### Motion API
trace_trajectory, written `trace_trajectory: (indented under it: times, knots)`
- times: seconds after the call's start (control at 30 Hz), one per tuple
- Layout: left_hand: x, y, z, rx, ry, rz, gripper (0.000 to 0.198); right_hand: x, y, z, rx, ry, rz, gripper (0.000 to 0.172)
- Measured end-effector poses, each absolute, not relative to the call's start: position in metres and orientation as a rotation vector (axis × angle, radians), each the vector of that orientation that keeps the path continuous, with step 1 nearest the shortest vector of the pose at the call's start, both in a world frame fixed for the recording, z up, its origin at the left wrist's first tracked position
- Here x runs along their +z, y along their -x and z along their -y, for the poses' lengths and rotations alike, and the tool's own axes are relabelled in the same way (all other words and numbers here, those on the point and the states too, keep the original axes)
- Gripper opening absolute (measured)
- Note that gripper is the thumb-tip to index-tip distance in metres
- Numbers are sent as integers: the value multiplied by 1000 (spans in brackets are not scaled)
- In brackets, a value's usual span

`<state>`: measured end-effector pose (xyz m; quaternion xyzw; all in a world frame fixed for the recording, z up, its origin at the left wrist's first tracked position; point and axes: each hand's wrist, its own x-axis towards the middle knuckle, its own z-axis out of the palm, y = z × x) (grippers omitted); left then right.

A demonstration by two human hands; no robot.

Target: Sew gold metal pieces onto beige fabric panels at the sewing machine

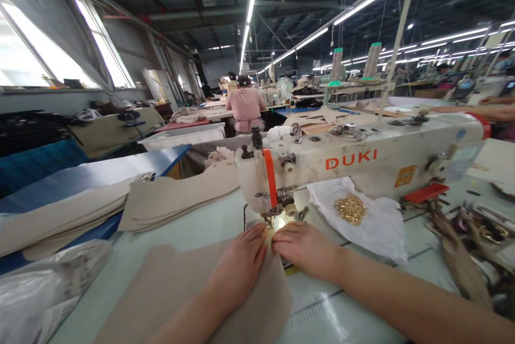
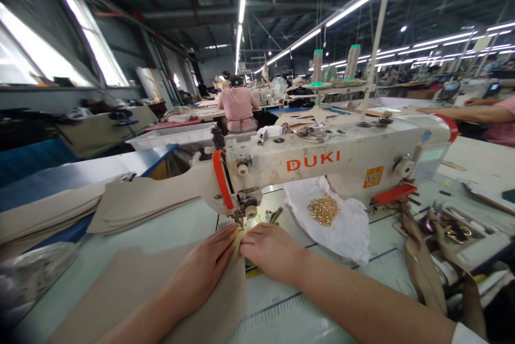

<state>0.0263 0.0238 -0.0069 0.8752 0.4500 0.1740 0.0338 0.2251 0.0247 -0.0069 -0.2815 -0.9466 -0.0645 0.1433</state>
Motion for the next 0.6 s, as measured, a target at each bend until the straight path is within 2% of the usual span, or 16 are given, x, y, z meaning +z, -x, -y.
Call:
trace_trajectory:
  times: [0.6]
  knots:
    - [-3,-26,-32,427,-2724,-1389,41,-5,-224,-29,-186,823,2714,10]
